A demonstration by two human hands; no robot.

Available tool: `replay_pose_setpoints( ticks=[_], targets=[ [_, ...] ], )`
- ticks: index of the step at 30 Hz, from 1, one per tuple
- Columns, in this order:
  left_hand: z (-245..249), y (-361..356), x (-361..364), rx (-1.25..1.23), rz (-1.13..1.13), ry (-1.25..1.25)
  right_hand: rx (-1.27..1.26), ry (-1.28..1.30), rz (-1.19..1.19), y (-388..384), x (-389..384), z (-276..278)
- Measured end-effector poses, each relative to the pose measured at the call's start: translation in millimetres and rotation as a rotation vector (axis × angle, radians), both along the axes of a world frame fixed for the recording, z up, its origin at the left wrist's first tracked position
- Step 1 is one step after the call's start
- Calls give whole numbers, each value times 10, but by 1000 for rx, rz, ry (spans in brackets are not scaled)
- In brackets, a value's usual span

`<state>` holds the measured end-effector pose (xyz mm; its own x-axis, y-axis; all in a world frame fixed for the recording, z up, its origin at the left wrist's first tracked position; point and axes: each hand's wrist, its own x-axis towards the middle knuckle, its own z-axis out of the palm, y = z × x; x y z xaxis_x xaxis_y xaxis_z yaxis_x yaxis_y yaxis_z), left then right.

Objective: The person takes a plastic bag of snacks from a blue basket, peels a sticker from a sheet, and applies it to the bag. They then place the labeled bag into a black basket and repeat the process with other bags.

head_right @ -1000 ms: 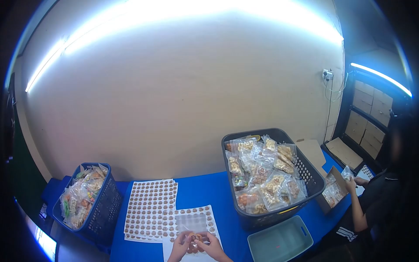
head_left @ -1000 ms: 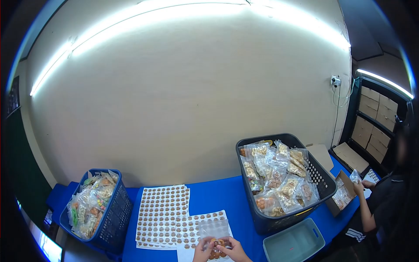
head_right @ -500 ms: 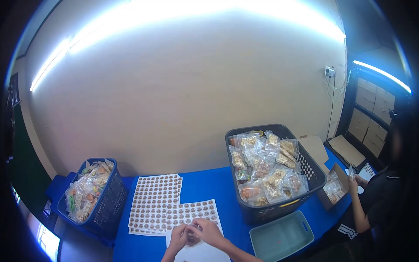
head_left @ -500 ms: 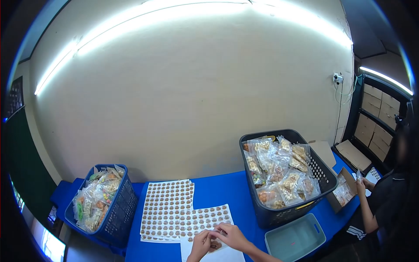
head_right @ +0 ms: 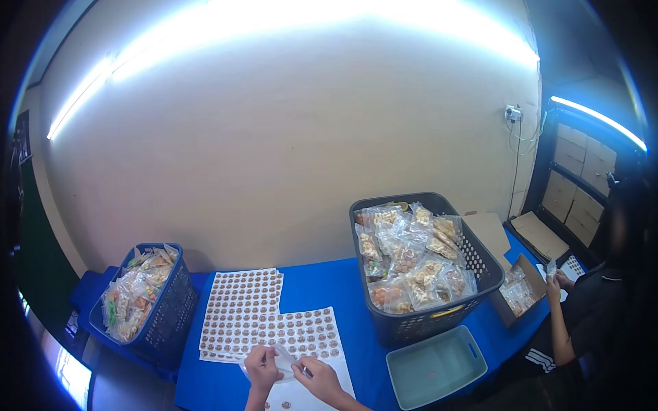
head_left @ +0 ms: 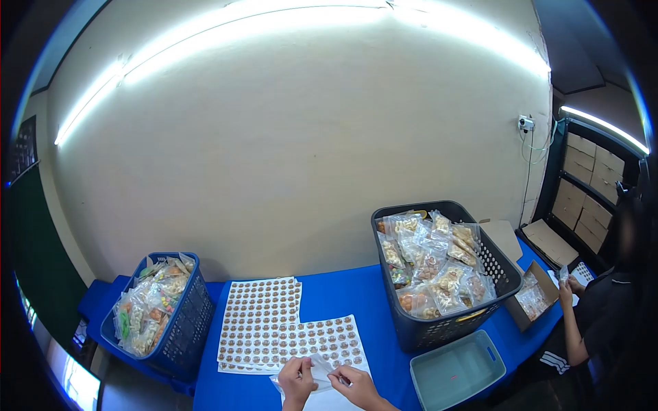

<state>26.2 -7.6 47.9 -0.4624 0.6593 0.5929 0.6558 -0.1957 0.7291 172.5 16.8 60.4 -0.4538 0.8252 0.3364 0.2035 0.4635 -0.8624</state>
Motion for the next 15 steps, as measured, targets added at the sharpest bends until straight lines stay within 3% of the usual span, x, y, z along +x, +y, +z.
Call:
replay_pose_setpoints(
  ticks=[7, 12, 15],
  targets=[
    [-20, 41, 36, -9, 28, 6, 98, 66, -90, -150, 83, -190],
    [-139, 195, 170, -20, -83, -12, -45, 179, -133, -233, 262, -79],
    [-269, 414, 111, 106, -209, -40, -93, 286, -118, -221, 212, -122]
  ],
)
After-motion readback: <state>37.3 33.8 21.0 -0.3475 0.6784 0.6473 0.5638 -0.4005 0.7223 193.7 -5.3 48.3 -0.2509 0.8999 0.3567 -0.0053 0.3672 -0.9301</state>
